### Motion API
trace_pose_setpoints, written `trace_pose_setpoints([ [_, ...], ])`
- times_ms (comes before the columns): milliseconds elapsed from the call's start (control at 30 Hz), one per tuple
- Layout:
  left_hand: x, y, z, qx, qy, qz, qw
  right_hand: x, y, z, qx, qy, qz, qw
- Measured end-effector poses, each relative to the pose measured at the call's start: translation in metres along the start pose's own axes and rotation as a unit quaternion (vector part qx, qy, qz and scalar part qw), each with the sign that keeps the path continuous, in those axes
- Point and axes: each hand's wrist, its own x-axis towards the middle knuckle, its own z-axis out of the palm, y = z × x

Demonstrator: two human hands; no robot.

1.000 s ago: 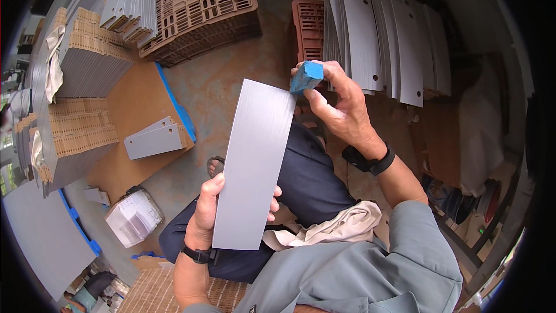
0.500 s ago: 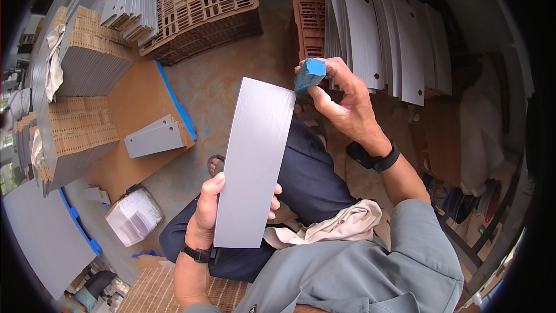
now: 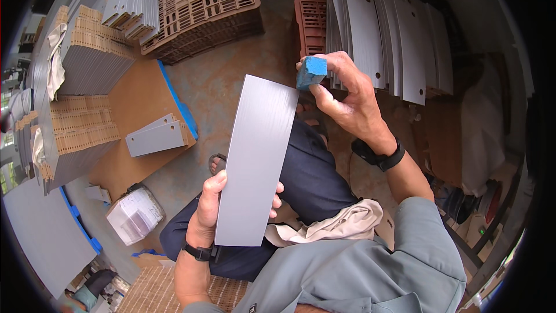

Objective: Sanding the edges of furniture panels and cleaning them with a cloth.

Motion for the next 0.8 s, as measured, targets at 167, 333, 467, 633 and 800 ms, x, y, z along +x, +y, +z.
trace_pose_setpoints([
  [167,0.0003,0.0013,0.0009,0.002,-0.003,-0.002,1.0,0.0007,0.0009,0.0029,-0.02,-0.016,-0.008,1.0],
  [333,0.0,0.0006,0.0022,-0.003,0.001,-0.002,1.0,0.0022,-0.0016,-0.0034,-0.023,-0.016,0.0,1.0],
  [467,-0.0006,-0.0015,-0.0003,-0.006,0.002,-0.002,1.0,0.0056,-0.0061,0.0,-0.012,-0.021,0.01,1.0],
  [633,0.0003,-0.0007,0.0054,0.023,0.037,-0.002,0.999,0.0018,0.0022,-0.0033,-0.025,-0.006,-0.028,0.999],
  [800,0.0001,-0.0018,0.0057,0.008,0.043,-0.002,0.999,0.0055,-0.004,-0.0001,-0.043,-0.021,-0.015,0.999],
])
